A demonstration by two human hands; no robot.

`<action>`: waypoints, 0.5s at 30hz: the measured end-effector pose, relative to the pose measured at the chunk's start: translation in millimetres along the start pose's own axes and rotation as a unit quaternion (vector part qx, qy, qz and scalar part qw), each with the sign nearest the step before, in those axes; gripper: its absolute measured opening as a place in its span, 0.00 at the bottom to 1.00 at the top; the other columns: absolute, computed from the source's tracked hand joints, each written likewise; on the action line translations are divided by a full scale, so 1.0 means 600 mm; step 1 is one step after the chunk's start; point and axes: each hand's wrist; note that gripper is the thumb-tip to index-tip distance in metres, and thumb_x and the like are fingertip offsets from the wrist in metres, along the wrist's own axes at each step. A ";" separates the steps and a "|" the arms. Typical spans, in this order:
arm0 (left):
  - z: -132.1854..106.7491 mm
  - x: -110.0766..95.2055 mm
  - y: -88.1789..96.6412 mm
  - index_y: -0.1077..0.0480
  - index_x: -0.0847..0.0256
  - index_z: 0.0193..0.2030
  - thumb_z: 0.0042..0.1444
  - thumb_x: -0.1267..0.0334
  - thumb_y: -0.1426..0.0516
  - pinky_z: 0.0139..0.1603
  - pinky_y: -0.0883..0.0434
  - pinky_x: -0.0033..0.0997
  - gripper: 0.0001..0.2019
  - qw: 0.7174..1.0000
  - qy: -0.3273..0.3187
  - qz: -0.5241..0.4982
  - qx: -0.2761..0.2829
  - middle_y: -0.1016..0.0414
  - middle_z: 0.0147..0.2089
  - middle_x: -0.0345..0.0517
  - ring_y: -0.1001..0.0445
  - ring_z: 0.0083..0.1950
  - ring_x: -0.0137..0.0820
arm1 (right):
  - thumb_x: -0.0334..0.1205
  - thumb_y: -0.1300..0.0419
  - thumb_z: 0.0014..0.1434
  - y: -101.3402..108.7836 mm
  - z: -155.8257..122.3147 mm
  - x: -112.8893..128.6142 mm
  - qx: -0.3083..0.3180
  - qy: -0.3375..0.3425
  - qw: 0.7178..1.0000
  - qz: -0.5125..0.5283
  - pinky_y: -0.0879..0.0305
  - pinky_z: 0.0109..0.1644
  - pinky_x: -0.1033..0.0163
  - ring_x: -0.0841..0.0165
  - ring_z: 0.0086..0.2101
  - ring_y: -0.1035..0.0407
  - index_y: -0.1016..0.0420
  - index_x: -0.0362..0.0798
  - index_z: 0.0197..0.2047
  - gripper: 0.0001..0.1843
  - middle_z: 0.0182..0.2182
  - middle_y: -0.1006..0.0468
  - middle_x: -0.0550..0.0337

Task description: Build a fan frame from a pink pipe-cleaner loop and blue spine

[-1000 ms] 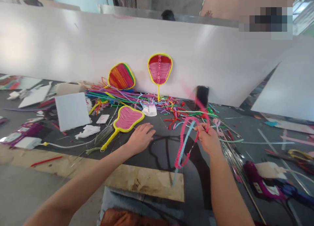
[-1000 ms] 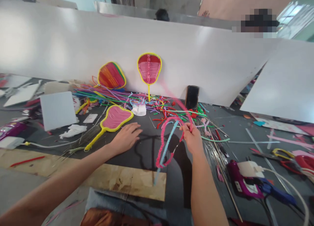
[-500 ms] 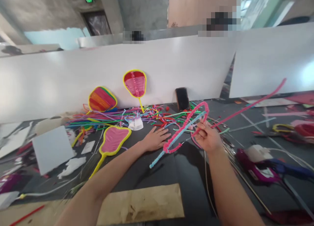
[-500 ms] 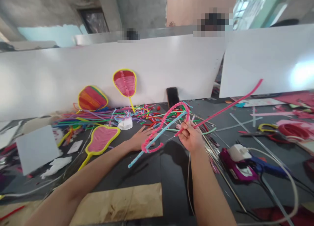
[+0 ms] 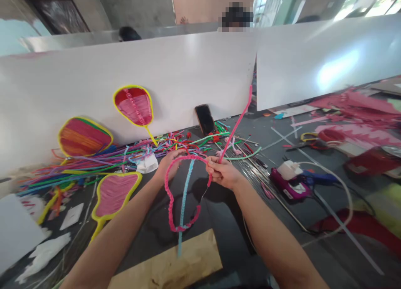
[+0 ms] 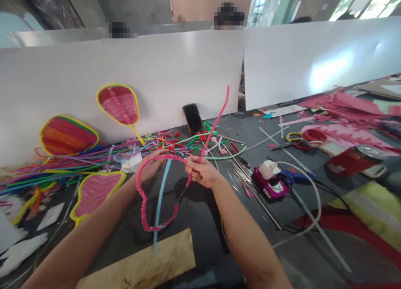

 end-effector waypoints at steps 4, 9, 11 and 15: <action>-0.056 -0.007 0.044 0.36 0.66 0.56 0.64 0.47 0.62 0.41 0.25 0.38 0.28 0.960 0.134 -0.236 0.064 0.25 0.50 0.60 0.23 0.46 0.39 | 0.44 0.32 0.49 -0.005 0.008 -0.019 -0.022 -0.030 0.999 -0.013 0.64 0.15 0.74 0.83 0.14 0.64 0.35 0.47 0.30 0.15 0.18 0.32 0.71; -0.126 -0.004 0.071 0.35 0.62 0.53 0.60 0.50 0.48 0.36 0.25 0.34 0.21 0.809 0.275 -0.511 0.097 0.25 0.49 0.56 0.22 0.39 0.34 | 0.46 0.32 0.49 -0.025 0.009 -0.041 -0.056 -0.033 0.997 -0.045 0.59 0.16 0.73 0.83 0.14 0.61 0.31 0.47 0.34 0.15 0.25 0.22 0.63; -0.148 -0.003 0.069 0.36 0.60 0.53 0.58 0.56 0.43 0.34 0.25 0.30 0.18 0.809 0.286 -0.506 0.080 0.25 0.46 0.53 0.22 0.36 0.31 | 0.47 0.32 0.49 -0.032 0.007 -0.049 -0.067 -0.028 0.995 -0.062 0.56 0.16 0.72 0.83 0.14 0.58 0.28 0.47 0.37 0.16 0.30 0.21 0.60; -0.185 0.006 0.062 0.37 0.62 0.51 0.58 0.66 0.44 0.32 0.26 0.27 0.14 0.842 0.323 -0.432 0.031 0.25 0.38 0.47 0.23 0.33 0.28 | 0.49 0.32 0.48 -0.031 0.006 -0.059 -0.106 0.005 0.991 -0.083 0.55 0.17 0.71 0.83 0.14 0.55 0.27 0.50 0.39 0.17 0.34 0.21 0.61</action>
Point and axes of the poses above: each hand's wrist, its own z-axis towards the middle knuckle, its own y-axis out of the back of the hand, x = y × z
